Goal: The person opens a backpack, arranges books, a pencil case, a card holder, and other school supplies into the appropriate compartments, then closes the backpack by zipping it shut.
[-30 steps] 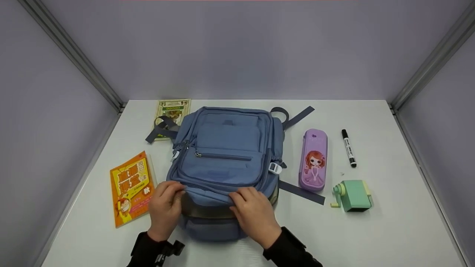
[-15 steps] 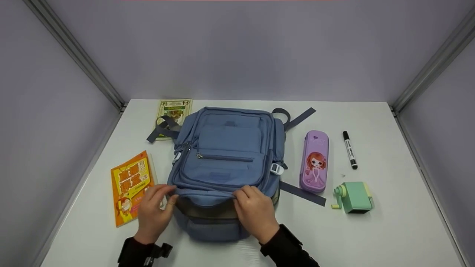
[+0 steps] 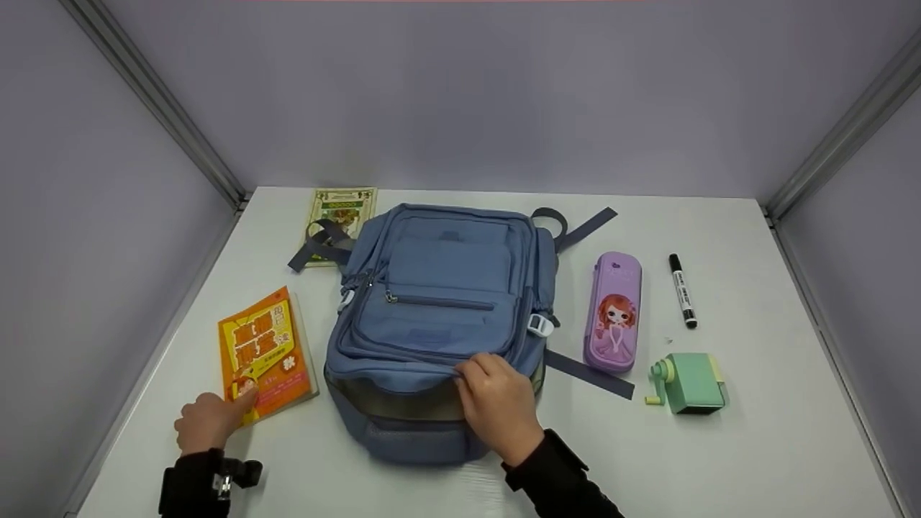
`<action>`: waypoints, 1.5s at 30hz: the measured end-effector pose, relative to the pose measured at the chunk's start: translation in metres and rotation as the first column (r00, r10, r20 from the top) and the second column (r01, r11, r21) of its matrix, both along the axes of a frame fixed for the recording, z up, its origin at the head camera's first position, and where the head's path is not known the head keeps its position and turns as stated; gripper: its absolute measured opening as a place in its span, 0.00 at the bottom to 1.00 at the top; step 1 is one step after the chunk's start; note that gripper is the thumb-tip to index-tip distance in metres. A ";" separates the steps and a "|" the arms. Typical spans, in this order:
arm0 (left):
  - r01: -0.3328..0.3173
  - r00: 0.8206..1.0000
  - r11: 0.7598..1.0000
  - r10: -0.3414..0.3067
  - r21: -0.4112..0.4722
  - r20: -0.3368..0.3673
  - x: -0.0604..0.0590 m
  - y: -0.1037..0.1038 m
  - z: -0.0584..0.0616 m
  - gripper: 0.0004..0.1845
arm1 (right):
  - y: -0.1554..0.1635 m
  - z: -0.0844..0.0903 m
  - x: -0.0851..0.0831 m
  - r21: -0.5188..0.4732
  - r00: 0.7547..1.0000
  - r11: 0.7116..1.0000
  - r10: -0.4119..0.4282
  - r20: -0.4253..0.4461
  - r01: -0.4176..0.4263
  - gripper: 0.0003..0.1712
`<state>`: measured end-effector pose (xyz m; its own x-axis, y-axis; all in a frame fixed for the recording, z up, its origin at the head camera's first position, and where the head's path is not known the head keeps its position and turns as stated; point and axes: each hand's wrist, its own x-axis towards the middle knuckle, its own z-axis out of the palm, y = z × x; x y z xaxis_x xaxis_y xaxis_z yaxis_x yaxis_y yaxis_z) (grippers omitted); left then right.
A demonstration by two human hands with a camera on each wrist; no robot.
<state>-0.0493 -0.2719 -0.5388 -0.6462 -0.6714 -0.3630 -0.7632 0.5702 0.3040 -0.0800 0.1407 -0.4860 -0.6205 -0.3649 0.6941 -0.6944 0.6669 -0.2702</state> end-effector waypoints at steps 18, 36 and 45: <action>-0.093 0.994 0.980 0.101 0.178 -0.033 -0.002 -0.008 -0.005 0.34 | -0.005 0.002 -0.001 -0.036 1.000 0.999 -0.020 0.000 0.020 0.14; -0.065 0.802 0.576 0.516 0.815 -0.301 0.045 -0.012 0.040 0.35 | -0.006 0.053 -0.042 -0.183 0.999 0.983 0.013 0.042 -0.005 0.09; 0.075 0.920 0.442 0.315 0.894 -0.233 0.108 -0.033 0.076 0.29 | -0.012 0.071 -0.058 -0.234 0.994 0.972 0.017 0.106 0.008 0.07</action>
